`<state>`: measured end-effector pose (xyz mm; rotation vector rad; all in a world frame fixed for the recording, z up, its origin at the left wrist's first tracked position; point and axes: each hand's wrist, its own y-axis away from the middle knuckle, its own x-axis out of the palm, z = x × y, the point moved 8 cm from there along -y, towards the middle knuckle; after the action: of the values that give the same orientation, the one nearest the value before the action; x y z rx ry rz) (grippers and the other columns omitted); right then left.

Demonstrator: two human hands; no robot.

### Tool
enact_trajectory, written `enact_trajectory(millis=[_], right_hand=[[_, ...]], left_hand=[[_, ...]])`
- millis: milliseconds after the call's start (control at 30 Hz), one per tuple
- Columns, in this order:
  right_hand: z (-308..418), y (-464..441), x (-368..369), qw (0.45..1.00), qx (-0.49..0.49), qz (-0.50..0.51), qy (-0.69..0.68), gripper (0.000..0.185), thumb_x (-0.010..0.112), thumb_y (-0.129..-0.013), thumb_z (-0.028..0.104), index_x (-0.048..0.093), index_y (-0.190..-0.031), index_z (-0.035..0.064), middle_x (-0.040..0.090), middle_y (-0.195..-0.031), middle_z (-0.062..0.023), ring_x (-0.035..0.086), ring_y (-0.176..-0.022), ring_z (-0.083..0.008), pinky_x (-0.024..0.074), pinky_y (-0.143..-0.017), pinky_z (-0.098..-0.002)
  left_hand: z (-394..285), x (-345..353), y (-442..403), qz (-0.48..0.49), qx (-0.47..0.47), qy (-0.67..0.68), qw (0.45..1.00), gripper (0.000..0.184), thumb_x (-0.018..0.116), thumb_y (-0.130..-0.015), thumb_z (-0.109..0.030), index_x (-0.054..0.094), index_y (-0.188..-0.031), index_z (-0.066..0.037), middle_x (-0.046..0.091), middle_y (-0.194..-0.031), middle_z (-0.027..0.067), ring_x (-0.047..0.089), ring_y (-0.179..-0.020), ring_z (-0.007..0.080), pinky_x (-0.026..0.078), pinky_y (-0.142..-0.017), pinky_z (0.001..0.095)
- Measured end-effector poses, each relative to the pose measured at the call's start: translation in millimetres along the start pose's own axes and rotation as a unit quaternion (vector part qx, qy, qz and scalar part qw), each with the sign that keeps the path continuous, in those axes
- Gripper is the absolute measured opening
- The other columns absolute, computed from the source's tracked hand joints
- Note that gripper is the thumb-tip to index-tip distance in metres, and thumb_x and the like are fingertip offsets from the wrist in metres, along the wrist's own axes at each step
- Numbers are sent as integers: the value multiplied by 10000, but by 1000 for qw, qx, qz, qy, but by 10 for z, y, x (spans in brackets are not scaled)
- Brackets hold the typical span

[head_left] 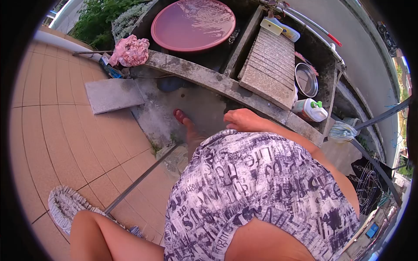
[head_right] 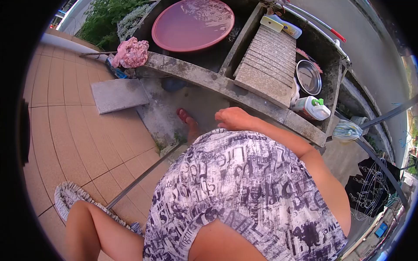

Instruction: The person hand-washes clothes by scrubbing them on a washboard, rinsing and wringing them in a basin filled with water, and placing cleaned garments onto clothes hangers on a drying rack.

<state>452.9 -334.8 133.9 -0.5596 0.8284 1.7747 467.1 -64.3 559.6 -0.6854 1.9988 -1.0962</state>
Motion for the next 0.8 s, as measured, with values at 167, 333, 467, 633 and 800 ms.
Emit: enact_trajectory(millis=[167,333,467,633,800], right_hand=[[190,-1178,-428,998,6,-53,31,225,683,-814,181,602,-968,38,629,-950,-159,617,-912,-366,497,-761,-456],[757,-2439,-857,998,-33,-56,22,227,664,-832,224,584,-915,28,631,-933,-150,612,-887,-376,482,-751,-471],[885,-3253,-1058,996,-42,-77,12,223,670,-821,231,608,-910,36,640,-859,-153,621,-867,-369,477,-725,-471],[862,-3956,-1022,995,-28,-89,-19,215,678,-816,242,620,-881,45,650,-793,-159,629,-809,-371,472,-688,-465],[710,-4227,-955,994,-29,-77,-73,203,677,-815,251,648,-840,52,658,-787,-158,641,-796,-360,478,-697,-459]], left_hand=[[957,-959,47,11,4,33,999,488,428,-964,-378,554,-1253,-6,531,-1174,169,468,-1104,268,335,-914,437],[1774,-1860,142,-1,-24,35,999,487,418,-968,-371,551,-1257,-3,534,-1177,170,473,-1105,268,337,-921,437],[2208,-2203,230,-9,-50,38,998,487,410,-971,-366,548,-1261,0,536,-1180,171,477,-1105,269,338,-927,437],[2588,-2462,439,-19,-65,52,996,486,399,-975,-359,545,-1264,3,539,-1183,172,481,-1106,269,339,-934,437],[2782,-2462,438,-22,-77,42,996,485,389,-979,-353,542,-1268,6,542,-1187,173,486,-1107,269,340,-941,436]])
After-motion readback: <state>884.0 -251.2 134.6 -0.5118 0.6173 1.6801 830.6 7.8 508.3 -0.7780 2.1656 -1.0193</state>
